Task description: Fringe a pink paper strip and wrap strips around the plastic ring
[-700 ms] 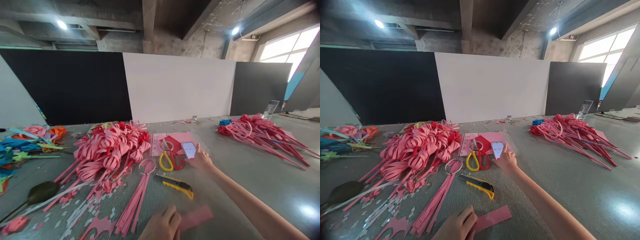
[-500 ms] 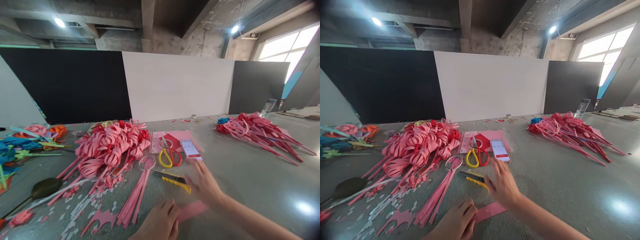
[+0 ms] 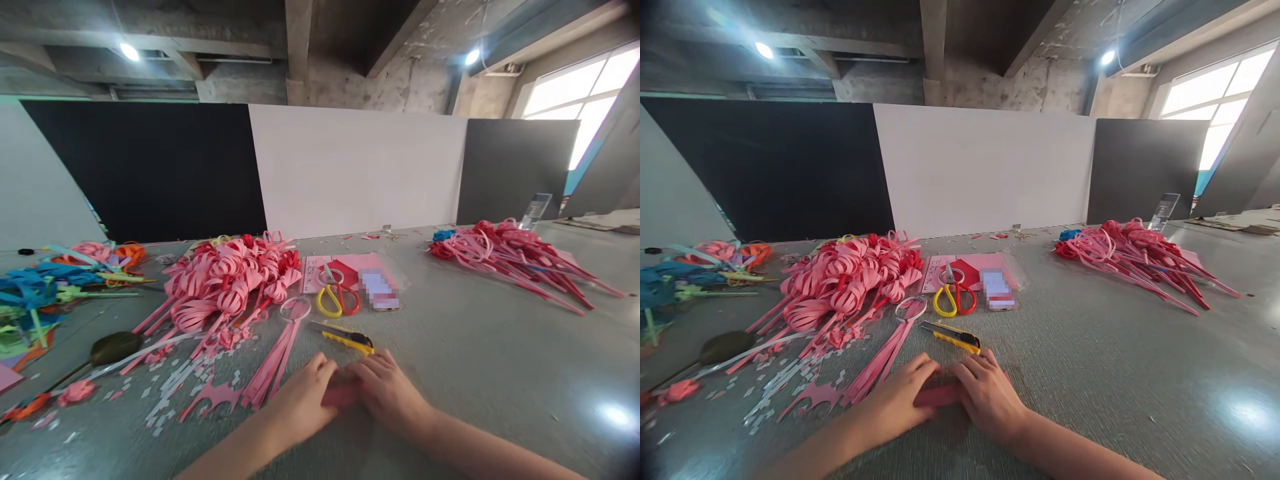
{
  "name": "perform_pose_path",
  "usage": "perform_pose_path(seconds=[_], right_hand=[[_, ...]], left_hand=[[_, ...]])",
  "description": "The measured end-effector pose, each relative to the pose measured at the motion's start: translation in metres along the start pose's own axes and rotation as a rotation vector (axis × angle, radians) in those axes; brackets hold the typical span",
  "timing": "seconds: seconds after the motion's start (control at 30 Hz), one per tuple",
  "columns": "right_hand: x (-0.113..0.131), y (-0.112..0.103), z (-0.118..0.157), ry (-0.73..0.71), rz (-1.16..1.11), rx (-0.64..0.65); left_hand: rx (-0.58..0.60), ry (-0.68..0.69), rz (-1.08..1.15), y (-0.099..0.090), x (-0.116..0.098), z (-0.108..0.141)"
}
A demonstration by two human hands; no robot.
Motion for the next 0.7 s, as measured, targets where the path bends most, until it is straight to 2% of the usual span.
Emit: perform_pose_path(seconds=[0.13, 0.3, 0.53, 0.7], right_hand=[[0.000, 0.000, 0.003, -0.001, 0.024, -0.002], [0.002, 0.002, 0.003, -0.040, 0.063, 0.006], [0.006, 0.001, 0.003, -0.075, 0.059, 0.000], [0.021, 0.005, 0.007, -0.165, -0.074, 0.118]], left_hand=[[0.111, -0.051, -0.006, -0.005, 0.009, 0.004], [0.253, -0.090, 0.069, 0.005, 0.016, 0.005], [0.170, 0.044, 0.036, -0.001, 0.004, 0.002], [0.105, 0.169, 0.042, -0.006, -0.011, 0.003]])
Point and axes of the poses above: each hand's wrist, its own z-axis away from the middle knuckle, its own y-axis out of the palm, x = y × z, the point moved 10 cm from there along -z, towards the middle knuckle, and after that the axes turned 11 degrees about -x, right-handed, at the moved point
